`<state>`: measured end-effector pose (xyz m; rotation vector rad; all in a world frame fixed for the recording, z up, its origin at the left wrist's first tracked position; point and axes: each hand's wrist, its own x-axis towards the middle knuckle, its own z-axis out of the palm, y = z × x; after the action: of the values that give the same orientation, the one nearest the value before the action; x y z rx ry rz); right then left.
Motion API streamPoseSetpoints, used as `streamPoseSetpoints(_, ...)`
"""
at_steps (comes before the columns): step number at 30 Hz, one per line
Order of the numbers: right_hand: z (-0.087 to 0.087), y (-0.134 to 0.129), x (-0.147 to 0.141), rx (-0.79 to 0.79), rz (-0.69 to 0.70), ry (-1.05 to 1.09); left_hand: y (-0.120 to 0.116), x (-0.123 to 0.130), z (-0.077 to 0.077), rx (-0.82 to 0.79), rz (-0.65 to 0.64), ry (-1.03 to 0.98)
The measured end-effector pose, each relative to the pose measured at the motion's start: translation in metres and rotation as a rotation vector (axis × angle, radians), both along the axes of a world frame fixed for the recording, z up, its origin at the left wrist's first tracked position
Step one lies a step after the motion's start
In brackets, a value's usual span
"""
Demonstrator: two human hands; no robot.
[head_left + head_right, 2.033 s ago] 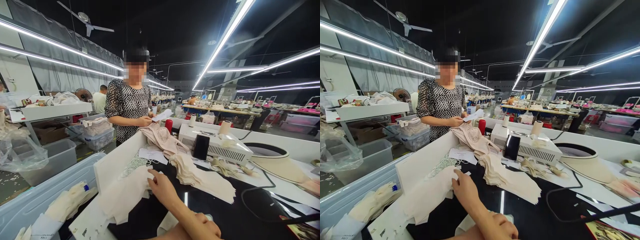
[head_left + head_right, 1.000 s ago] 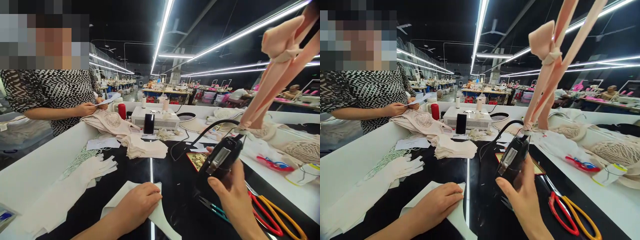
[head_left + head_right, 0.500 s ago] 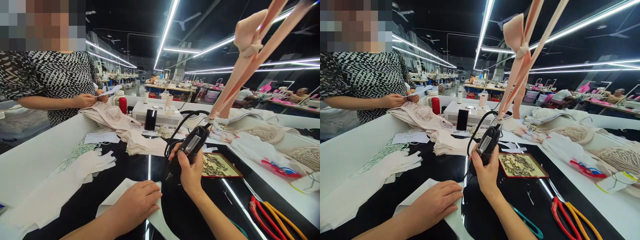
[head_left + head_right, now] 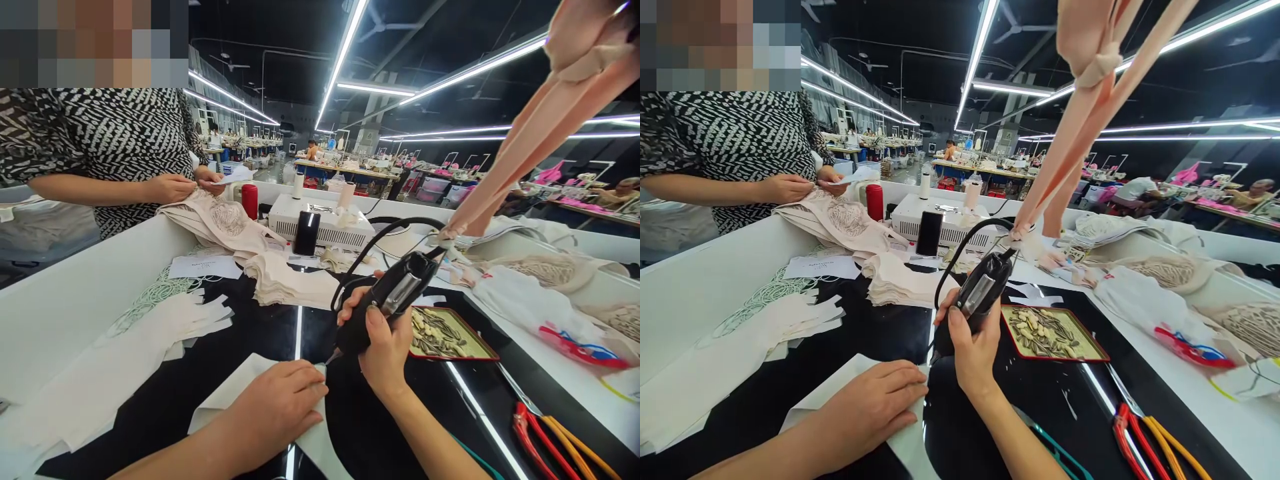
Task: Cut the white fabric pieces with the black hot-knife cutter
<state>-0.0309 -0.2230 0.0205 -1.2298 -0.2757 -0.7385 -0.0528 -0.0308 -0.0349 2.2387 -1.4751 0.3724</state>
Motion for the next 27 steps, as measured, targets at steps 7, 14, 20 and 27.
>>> streamPoseSetpoints(7,-0.0037,0.0017,-0.0021,0.019,0.031,-0.012,0.0001,0.0011,0.0,-0.006,-0.009,0.013)
streamPoseSetpoints(14,-0.0061,0.0021,-0.0029,-0.007,0.023,-0.013,0.0006,-0.0006,0.0045,0.045,0.015,0.057)
streamPoseSetpoints(20,-0.0086,0.0014,-0.0031,-0.021,0.015,-0.013,-0.0002,-0.0021,0.005,0.058,0.02,0.082)
streamPoseSetpoints(27,-0.0072,0.0037,-0.0058,-0.002,0.019,-0.012,0.0008,-0.0026,0.0039,0.059,0.026,0.075)
